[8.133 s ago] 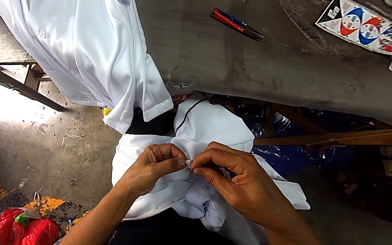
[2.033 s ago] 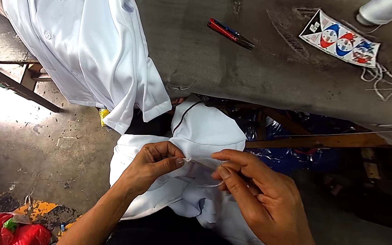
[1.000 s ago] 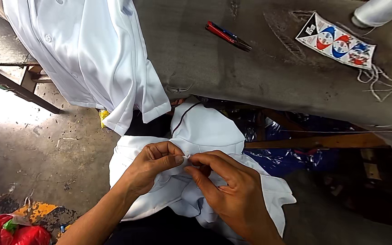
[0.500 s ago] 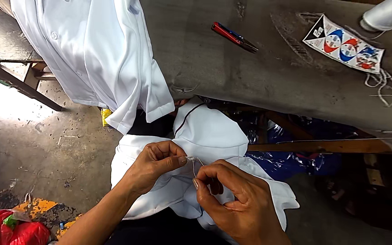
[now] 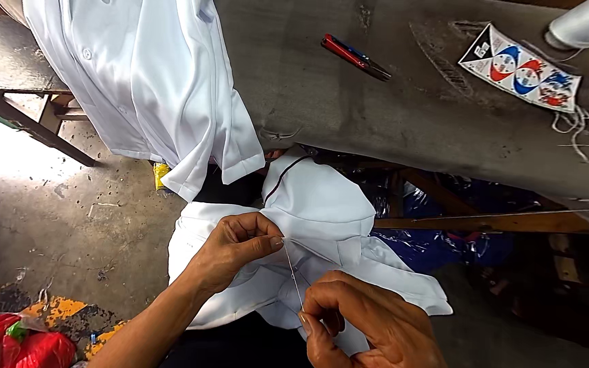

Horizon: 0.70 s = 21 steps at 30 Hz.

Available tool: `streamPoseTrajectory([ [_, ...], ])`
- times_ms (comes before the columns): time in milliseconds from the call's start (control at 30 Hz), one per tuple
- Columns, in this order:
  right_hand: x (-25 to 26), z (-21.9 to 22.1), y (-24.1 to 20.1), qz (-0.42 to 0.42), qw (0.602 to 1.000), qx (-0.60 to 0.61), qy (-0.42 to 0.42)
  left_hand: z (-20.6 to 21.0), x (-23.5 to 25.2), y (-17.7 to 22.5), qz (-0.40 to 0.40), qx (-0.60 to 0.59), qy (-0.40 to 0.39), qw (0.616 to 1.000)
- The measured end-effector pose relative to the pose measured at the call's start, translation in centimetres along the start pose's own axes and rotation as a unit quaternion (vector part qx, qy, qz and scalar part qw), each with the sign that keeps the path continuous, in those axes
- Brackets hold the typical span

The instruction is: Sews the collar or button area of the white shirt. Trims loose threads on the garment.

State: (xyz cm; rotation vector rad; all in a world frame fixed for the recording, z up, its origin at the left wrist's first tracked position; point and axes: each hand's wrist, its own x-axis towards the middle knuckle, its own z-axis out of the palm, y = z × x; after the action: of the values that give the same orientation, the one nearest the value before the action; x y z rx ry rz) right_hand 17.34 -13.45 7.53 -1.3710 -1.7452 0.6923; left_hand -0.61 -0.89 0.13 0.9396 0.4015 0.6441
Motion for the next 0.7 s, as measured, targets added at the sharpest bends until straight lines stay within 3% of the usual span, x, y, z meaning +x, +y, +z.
streamPoseTrajectory([
  [167, 0.0, -0.3, -0.7, -0.024, 0.993, 0.11, -0.039, -0.2, 0.0, 0.0, 0.001, 0.026, -0.005, 1.0],
  [300, -0.5, -1.2, -1.6, -0.023, 0.98, 0.187, -0.056, -1.4, 0.5, -0.1, 0.023, 0.117, 0.028, 0.992],
  [433, -2.2, -6.7, -0.5, 0.065, 0.997, 0.024, -0.04, -1.5, 0.2, 0.8, 0.01, 0.138, 0.014, 0.99],
  [533, -4.3, -10.8, 1.9, 0.116, 0.985, -0.123, -0.027, -1.4, 0.1, 1.4, 0.007, 0.134, 0.004, 0.991],
  [700, -4.0, -9.6, 0.8, 0.072, 0.994, -0.05, -0.068, -1.2, 0.1, 1.2, -0.007, 0.118, 0.005, 0.993],
])
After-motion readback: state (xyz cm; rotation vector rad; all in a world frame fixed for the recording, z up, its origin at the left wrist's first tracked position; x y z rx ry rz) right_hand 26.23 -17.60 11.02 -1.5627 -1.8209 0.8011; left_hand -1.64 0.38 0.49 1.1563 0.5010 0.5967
